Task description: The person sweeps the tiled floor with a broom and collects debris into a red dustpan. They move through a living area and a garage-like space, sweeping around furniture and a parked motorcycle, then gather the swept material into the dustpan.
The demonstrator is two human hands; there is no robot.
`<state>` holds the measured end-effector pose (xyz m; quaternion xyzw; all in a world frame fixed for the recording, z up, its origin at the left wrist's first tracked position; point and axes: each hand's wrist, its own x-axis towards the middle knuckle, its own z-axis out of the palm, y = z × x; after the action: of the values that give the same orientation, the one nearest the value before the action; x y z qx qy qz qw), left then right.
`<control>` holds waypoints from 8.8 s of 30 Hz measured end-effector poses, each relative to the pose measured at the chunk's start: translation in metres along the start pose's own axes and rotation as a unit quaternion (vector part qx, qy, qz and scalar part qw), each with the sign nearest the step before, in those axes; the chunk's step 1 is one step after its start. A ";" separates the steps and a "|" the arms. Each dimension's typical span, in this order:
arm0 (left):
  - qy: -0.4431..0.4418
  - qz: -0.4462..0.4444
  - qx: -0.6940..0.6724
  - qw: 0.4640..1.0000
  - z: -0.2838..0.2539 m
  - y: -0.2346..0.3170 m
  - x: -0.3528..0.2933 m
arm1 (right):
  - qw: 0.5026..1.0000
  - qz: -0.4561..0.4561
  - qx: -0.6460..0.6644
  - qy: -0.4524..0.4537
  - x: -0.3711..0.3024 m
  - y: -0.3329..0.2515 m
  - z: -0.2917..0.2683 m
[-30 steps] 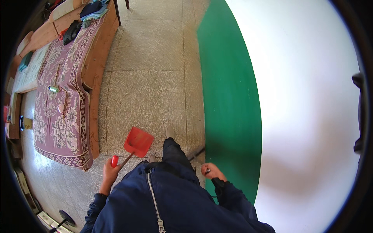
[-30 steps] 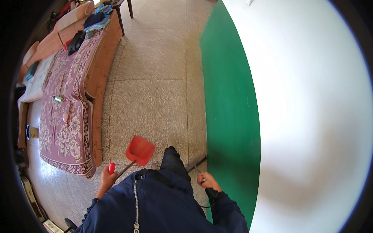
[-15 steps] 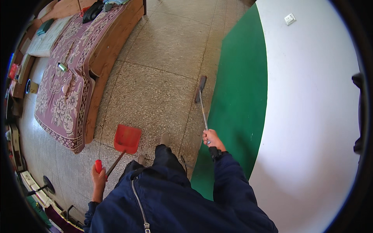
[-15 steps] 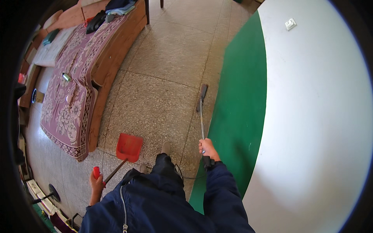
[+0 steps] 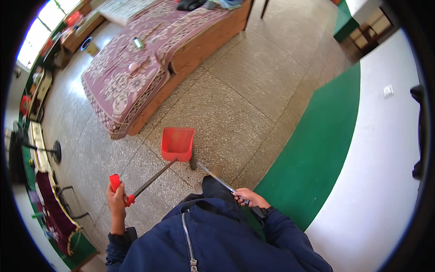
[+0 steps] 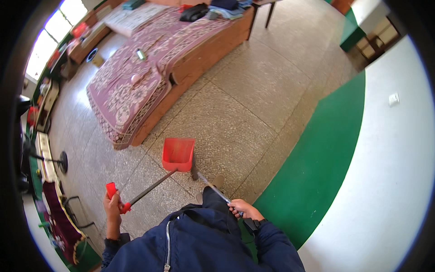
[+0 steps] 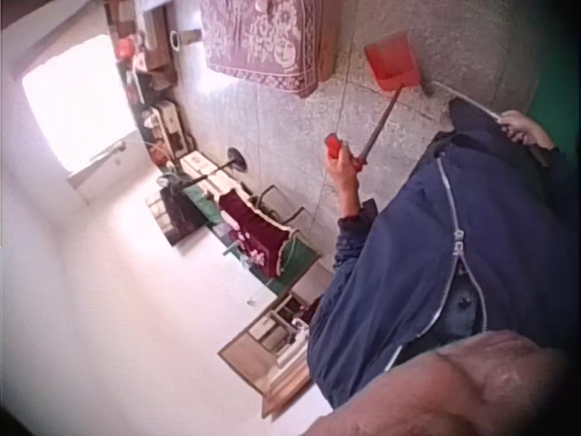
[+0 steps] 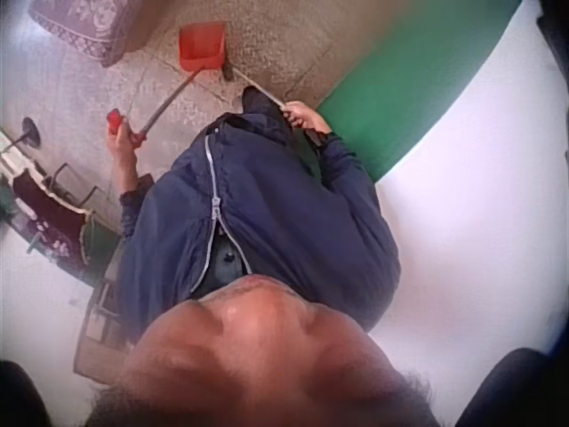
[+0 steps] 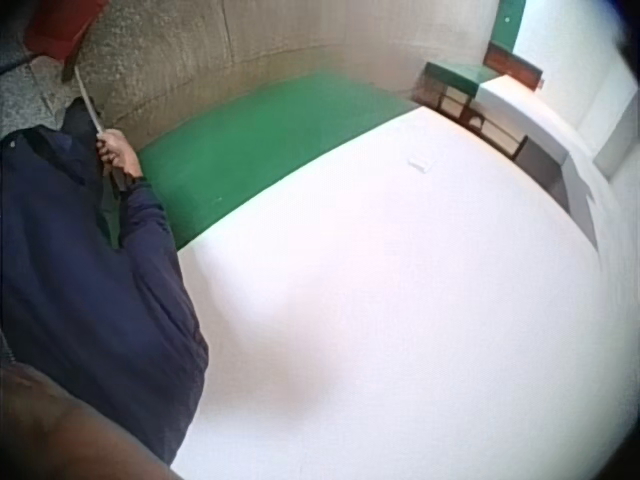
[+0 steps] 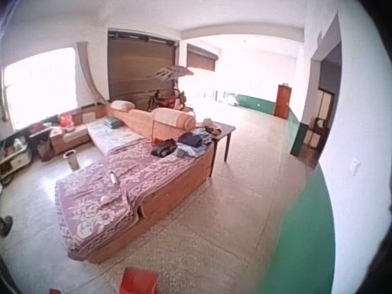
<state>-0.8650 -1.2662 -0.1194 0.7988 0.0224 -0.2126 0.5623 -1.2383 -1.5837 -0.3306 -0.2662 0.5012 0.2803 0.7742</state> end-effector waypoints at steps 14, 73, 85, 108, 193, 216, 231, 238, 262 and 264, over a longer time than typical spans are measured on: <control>0.101 -0.030 -0.114 0.988 -0.114 -0.038 -0.145 | 0.869 0.137 -0.456 -0.135 0.117 -0.026 0.179; 0.432 -0.059 -0.075 0.897 -0.103 -0.109 0.036 | 0.437 -0.288 -0.850 0.054 0.171 -0.340 0.260; 0.429 -0.075 0.041 0.899 -0.001 -0.097 0.124 | 0.621 -0.183 -0.718 0.255 0.083 -0.443 -0.001; 0.325 -0.091 -0.029 0.941 0.097 0.004 0.171 | 0.586 -0.312 -0.709 0.237 0.052 -0.520 0.009; -0.194 0.095 0.309 0.926 0.649 0.327 0.536 | 0.761 -0.122 -0.224 0.597 -0.077 -0.617 -0.345; -0.055 0.041 0.334 0.940 0.768 0.355 0.533 | 0.614 -0.312 -0.665 0.290 -0.001 -1.063 -0.448; -0.103 0.103 0.236 0.961 0.919 0.441 0.537 | 0.720 -0.295 -0.401 0.484 -0.024 -1.055 -0.647; -0.242 0.139 0.266 0.923 0.998 0.469 0.579 | 0.799 -0.159 -0.266 0.515 -0.069 -0.845 -0.624; -0.596 0.274 0.324 0.682 1.213 0.482 0.597 | 0.456 -0.191 0.843 0.214 -0.002 -0.631 -0.090; -0.603 0.264 0.313 0.684 1.212 0.482 0.590 | 0.385 -0.163 0.881 0.219 0.013 -0.623 -0.080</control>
<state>-0.5778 -2.6628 -0.2425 0.6004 -0.6011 -0.4864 0.2042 -0.8476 -2.0740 -0.2895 0.4365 0.5662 -0.5186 0.4690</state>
